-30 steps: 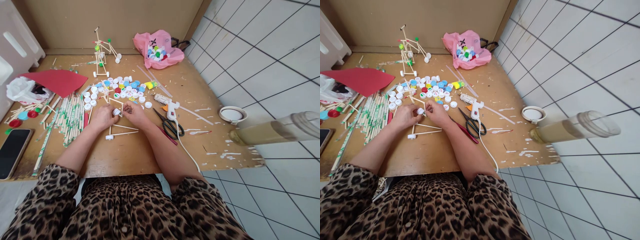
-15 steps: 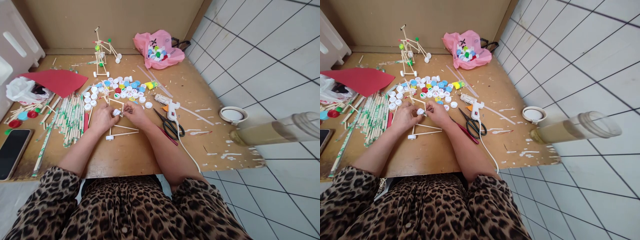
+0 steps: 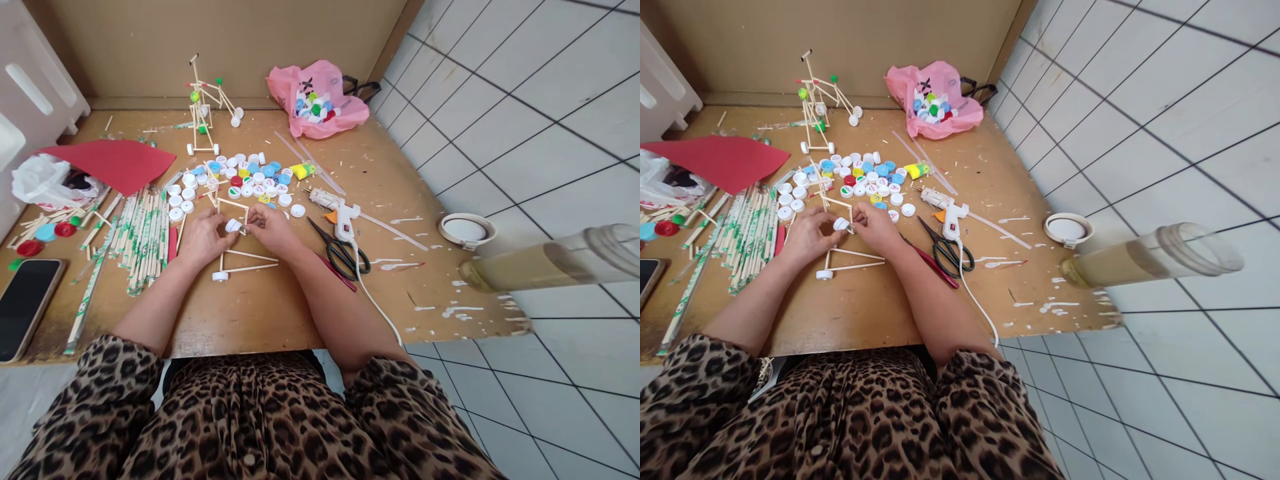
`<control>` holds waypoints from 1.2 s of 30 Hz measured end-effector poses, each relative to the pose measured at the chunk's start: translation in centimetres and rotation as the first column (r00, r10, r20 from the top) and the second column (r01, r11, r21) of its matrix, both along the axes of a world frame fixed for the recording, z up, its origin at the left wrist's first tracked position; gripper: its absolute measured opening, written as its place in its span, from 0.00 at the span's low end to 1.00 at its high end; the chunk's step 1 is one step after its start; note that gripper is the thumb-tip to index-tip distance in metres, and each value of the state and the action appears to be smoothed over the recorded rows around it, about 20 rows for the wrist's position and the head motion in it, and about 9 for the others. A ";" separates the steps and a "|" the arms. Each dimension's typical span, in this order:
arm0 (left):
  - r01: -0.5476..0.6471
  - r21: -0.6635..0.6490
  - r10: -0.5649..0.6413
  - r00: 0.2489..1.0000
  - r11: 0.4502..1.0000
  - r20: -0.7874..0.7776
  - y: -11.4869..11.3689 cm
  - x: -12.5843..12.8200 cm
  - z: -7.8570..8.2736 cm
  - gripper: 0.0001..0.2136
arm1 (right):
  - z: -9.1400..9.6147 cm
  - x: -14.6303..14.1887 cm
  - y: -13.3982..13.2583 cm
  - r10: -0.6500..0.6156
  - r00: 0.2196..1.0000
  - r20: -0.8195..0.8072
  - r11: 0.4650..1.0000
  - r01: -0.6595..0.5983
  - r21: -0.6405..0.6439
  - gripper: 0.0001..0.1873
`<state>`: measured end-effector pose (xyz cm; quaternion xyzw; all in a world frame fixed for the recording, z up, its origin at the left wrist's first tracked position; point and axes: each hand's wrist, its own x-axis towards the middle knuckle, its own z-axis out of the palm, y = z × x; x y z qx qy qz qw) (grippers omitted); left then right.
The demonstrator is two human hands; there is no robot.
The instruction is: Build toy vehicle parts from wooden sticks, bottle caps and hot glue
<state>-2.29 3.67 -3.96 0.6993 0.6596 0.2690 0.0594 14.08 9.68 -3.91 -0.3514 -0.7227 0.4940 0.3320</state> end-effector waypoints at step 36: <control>-0.244 -0.205 0.196 0.954 0.948 -0.227 -1.1 2.4 2.3 0.15 | -0.1 0.1 0.4 -0.002 1.000 -0.008 0.999 0.002 0.048 0.09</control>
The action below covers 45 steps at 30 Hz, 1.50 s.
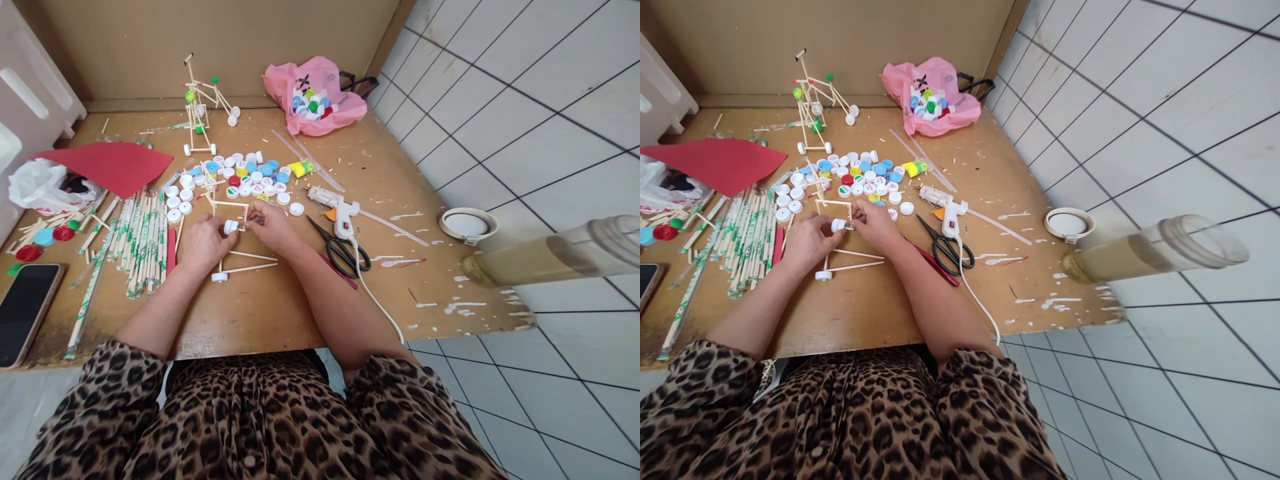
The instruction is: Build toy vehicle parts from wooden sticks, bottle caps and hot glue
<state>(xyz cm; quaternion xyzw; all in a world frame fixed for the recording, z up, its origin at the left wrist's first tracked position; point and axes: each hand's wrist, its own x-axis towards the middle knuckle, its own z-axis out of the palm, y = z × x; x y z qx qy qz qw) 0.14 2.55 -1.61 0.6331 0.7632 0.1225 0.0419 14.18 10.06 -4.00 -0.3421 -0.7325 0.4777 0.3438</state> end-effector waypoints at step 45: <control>-0.028 -0.071 0.024 0.999 0.997 -0.046 -0.2 0.9 1.3 0.17 | 0.3 0.3 0.0 -0.087 0.981 0.171 0.987 0.062 0.147 0.07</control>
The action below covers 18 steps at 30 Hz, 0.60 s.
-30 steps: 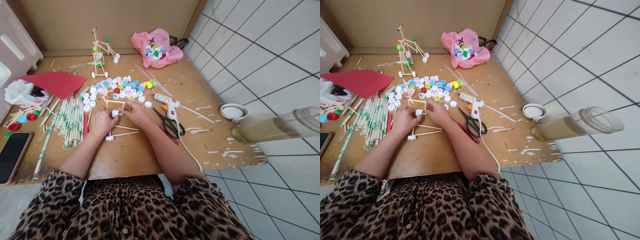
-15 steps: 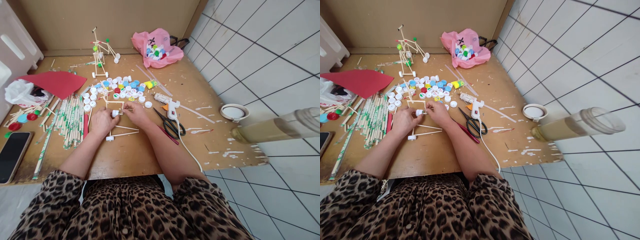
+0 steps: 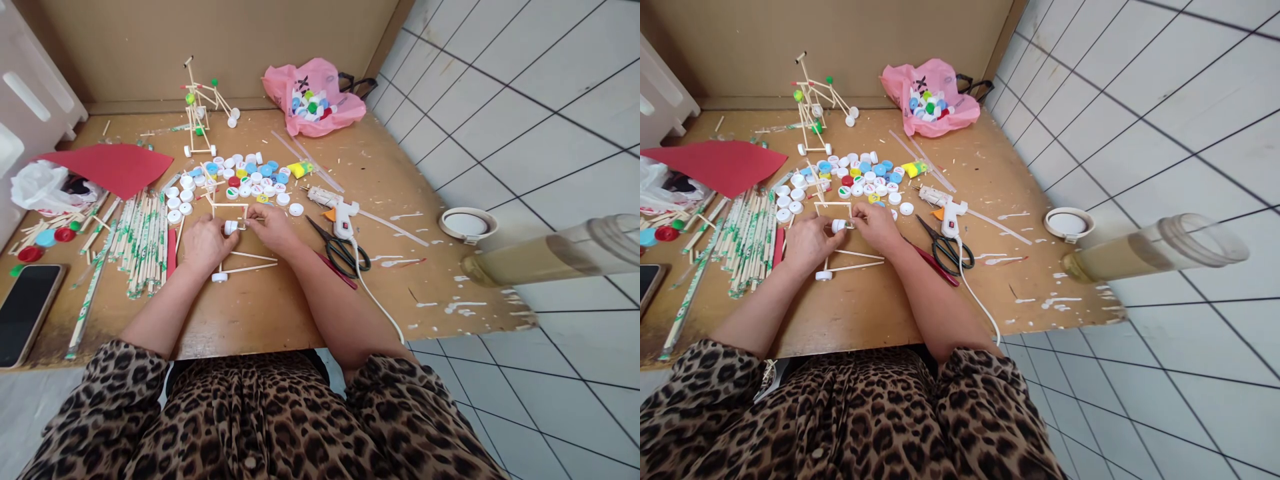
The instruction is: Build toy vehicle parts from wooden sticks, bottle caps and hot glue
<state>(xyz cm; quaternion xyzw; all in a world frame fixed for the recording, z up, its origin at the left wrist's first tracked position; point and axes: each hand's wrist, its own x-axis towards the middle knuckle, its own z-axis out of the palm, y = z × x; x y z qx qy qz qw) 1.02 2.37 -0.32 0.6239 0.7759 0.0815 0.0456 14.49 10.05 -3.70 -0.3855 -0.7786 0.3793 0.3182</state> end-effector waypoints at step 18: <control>-0.018 -0.009 0.018 1.000 1.000 -0.023 0.1 0.2 -0.1 0.17 | -0.6 0.0 0.2 0.005 1.000 0.001 1.000 -0.005 0.017 0.05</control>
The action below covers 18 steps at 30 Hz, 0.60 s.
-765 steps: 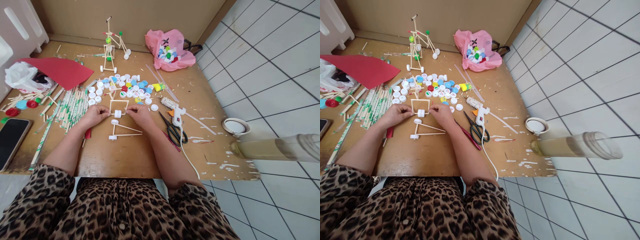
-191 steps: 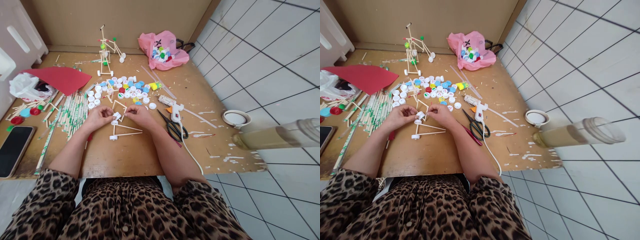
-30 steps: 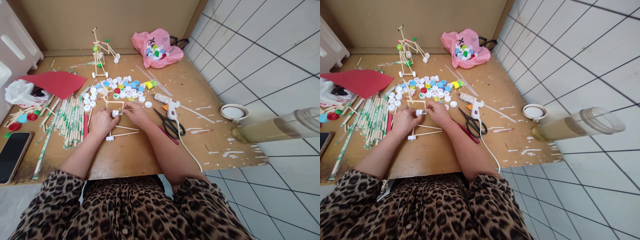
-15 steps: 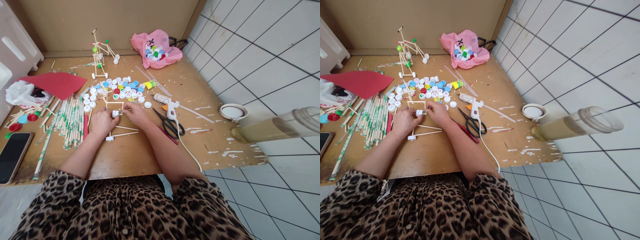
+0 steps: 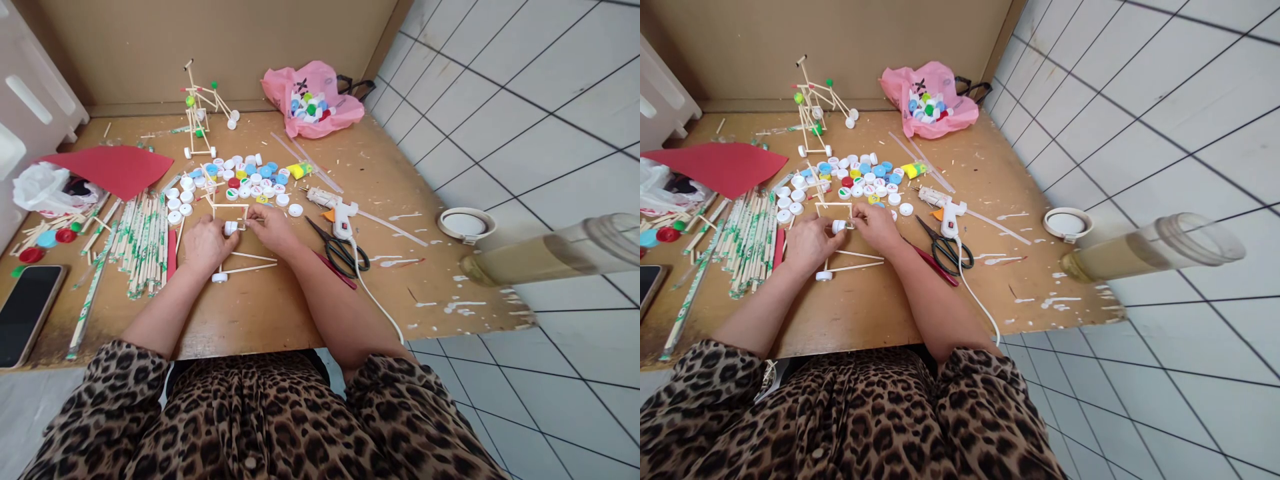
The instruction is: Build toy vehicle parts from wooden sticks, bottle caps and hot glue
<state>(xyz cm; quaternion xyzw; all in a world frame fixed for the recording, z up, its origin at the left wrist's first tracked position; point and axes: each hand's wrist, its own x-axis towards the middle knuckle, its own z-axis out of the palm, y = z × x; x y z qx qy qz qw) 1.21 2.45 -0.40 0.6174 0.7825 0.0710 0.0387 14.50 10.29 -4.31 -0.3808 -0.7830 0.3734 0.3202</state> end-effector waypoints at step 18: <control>0.043 0.088 -0.052 0.994 0.995 0.093 -0.1 -1.3 -0.8 0.15 | 0.4 0.1 -0.3 0.013 1.000 -0.010 1.000 -0.014 -0.026 0.05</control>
